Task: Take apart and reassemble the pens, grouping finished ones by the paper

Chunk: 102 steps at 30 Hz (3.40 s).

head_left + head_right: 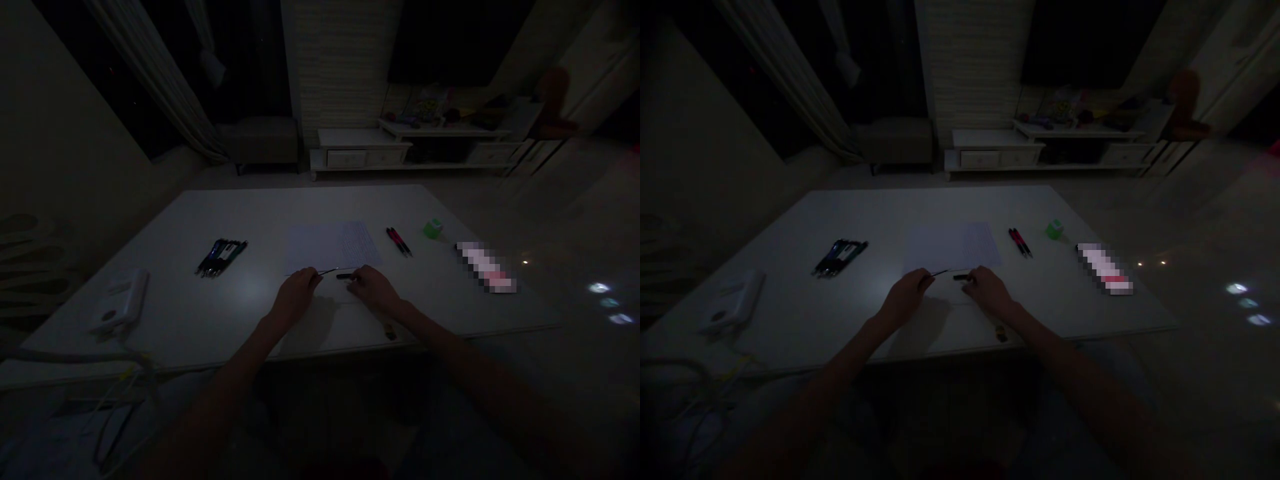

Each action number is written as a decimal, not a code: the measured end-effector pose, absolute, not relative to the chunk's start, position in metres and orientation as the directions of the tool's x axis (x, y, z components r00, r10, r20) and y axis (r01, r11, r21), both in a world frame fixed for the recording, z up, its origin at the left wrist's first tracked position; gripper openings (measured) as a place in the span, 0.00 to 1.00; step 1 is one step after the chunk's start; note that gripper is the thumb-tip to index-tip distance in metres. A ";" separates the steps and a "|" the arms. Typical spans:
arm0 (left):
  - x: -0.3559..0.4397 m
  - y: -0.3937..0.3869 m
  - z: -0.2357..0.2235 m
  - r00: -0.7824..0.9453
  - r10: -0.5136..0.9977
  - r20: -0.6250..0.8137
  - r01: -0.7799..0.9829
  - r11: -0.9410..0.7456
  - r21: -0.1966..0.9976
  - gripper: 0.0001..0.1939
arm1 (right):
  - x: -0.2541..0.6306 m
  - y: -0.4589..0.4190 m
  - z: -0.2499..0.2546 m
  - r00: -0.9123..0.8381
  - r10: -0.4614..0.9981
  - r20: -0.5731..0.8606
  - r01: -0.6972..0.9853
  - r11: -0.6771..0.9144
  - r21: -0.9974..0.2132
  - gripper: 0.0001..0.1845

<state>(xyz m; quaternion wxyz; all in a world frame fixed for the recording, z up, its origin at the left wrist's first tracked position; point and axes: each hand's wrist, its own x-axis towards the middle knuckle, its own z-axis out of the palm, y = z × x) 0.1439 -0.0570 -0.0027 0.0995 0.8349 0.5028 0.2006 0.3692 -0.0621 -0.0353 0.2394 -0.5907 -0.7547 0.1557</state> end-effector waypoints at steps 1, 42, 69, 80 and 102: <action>0.144 -0.058 -0.003 0.425 0.874 0.234 0.797 -0.484 0.362 0.11 | 0.367 -0.063 -0.038 -0.202 0.961 0.188 0.815 0.271 -0.512 0.07; 0.143 -0.062 -0.010 0.539 0.840 0.061 0.827 -0.542 0.153 0.13 | 0.355 -0.077 -0.034 -0.131 0.983 0.126 0.505 0.175 -0.845 0.08; 0.155 -0.071 -0.011 0.606 0.791 0.078 0.767 -0.608 0.205 0.11 | 0.334 -0.076 -0.017 -0.246 0.949 0.199 0.460 0.295 -0.837 0.08; 0.150 -0.065 -0.008 0.488 0.868 0.092 0.811 -0.489 0.320 0.13 | 0.376 -0.038 -0.043 -0.157 0.931 0.329 0.727 0.334 -0.600 0.10; 0.144 -0.060 -0.009 0.480 0.873 0.091 0.826 -0.484 0.287 0.12 | 0.364 -0.057 -0.021 -0.240 0.914 0.328 0.579 0.405 -0.707 0.04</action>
